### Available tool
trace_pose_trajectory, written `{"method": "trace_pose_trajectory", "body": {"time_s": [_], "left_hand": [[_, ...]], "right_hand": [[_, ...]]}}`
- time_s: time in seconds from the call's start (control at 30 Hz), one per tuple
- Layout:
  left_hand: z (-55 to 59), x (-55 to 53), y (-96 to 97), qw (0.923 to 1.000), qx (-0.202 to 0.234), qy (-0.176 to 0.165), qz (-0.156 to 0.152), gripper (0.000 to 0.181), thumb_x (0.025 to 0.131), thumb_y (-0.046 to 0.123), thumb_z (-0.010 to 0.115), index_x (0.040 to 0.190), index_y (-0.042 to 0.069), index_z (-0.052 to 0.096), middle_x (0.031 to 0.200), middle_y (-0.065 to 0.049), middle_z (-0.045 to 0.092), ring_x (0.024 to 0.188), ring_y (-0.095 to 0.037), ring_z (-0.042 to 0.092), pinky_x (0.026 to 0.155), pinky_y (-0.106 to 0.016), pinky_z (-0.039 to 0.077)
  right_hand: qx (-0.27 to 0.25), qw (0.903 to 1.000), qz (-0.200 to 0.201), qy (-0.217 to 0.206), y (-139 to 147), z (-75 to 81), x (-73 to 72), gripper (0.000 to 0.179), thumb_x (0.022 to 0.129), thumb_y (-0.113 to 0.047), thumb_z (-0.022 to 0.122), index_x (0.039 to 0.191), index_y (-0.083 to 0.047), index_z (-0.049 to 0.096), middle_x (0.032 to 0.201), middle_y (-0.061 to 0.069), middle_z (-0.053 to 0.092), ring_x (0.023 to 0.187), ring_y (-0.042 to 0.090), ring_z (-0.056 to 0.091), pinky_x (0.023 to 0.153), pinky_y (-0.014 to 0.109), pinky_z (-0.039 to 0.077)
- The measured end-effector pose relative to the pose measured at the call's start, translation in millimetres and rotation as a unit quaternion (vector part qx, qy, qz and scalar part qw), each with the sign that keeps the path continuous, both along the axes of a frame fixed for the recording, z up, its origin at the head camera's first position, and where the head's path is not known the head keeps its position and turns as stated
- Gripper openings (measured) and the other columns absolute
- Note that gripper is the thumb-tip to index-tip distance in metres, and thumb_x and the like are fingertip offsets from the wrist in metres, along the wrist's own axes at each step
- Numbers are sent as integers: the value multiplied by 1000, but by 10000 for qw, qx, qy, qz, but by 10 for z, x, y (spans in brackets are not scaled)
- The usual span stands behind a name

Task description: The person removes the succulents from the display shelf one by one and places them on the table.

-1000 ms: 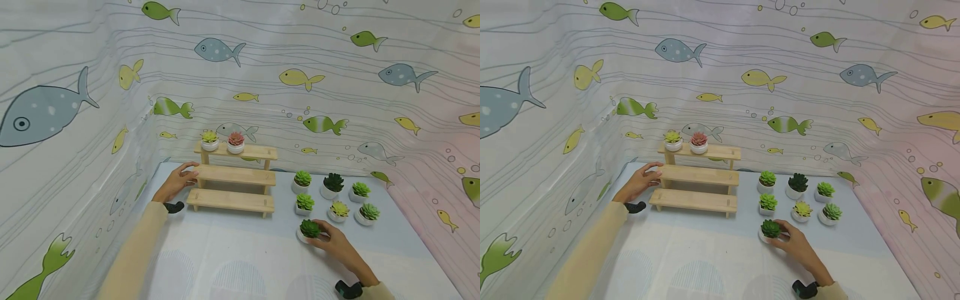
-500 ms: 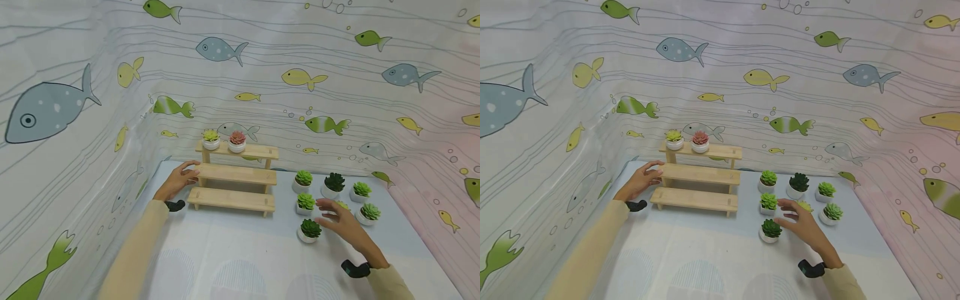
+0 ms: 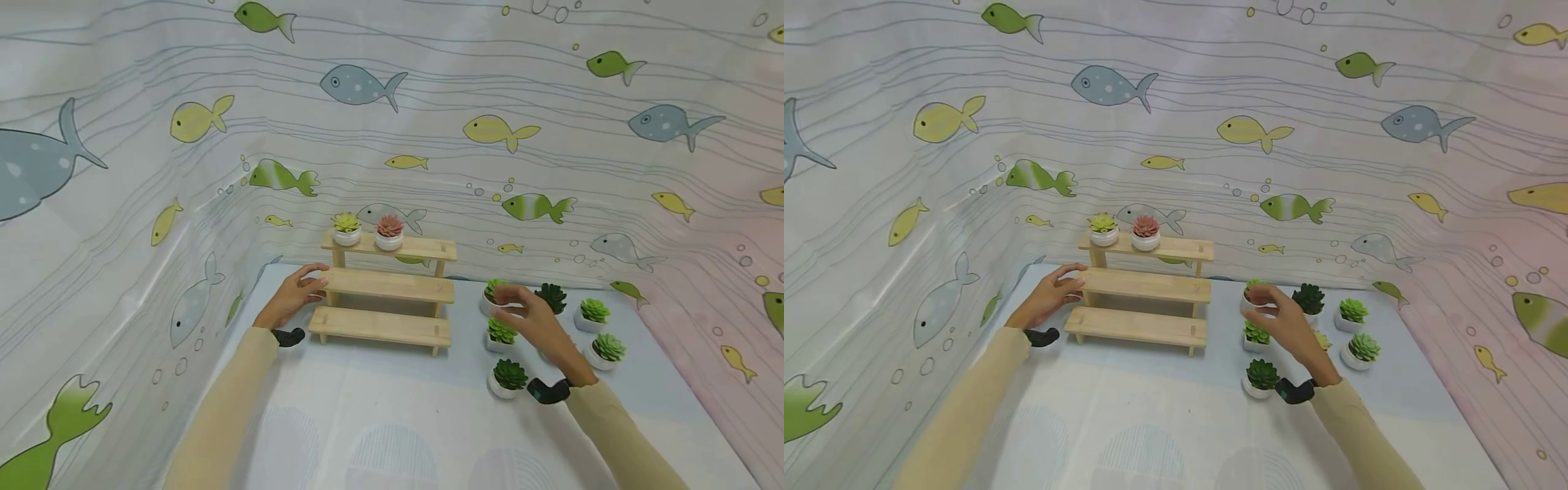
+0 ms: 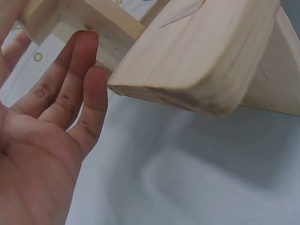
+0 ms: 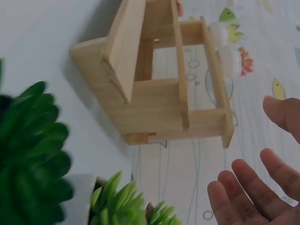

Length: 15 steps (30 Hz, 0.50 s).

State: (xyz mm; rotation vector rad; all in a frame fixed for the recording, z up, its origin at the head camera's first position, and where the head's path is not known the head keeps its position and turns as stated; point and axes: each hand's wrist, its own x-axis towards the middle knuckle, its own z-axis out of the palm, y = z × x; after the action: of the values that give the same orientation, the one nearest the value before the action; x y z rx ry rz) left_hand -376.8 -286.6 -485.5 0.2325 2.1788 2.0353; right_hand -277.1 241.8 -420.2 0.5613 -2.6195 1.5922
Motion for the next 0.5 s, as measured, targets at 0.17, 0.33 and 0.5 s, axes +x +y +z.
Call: {"method": "trace_pose_trajectory", "body": {"time_s": [0.17, 0.33, 0.5], "left_hand": [[-13, 36, 9, 10000, -19, -1, 51, 51, 99, 32, 72, 145, 19, 55, 101, -9, 69, 100, -28, 67, 97, -52, 53], [-13, 63, 13, 10000, -20, 23, 20, 50, 100, 31, 71, 145, 19, 54, 101, -9, 68, 101, -29, 66, 98, -53, 52], [-27, 93, 24, 10000, 57, 3, 38, 49, 99, 30, 72, 144, 19, 55, 101, -9, 68, 100, -29, 66, 102, -60, 47]], "right_hand": [[46, 9999, 77, -104, -158, 104, -183, 54, 100, -34, 71, 146, -14, 53, 141, 13, 55, 130, 35, 53, 100, 25, 50], [121, 9995, 250, -168, -265, 173, -365, 52, 100, -37, 71, 146, -19, 53, 138, 9, 58, 127, 28, 56, 106, 43, 48], [162, 9983, 538, -171, -387, 210, -509, 56, 100, -35, 71, 148, -15, 51, 137, 11, 58, 126, 30, 56, 107, 49, 46]]}}
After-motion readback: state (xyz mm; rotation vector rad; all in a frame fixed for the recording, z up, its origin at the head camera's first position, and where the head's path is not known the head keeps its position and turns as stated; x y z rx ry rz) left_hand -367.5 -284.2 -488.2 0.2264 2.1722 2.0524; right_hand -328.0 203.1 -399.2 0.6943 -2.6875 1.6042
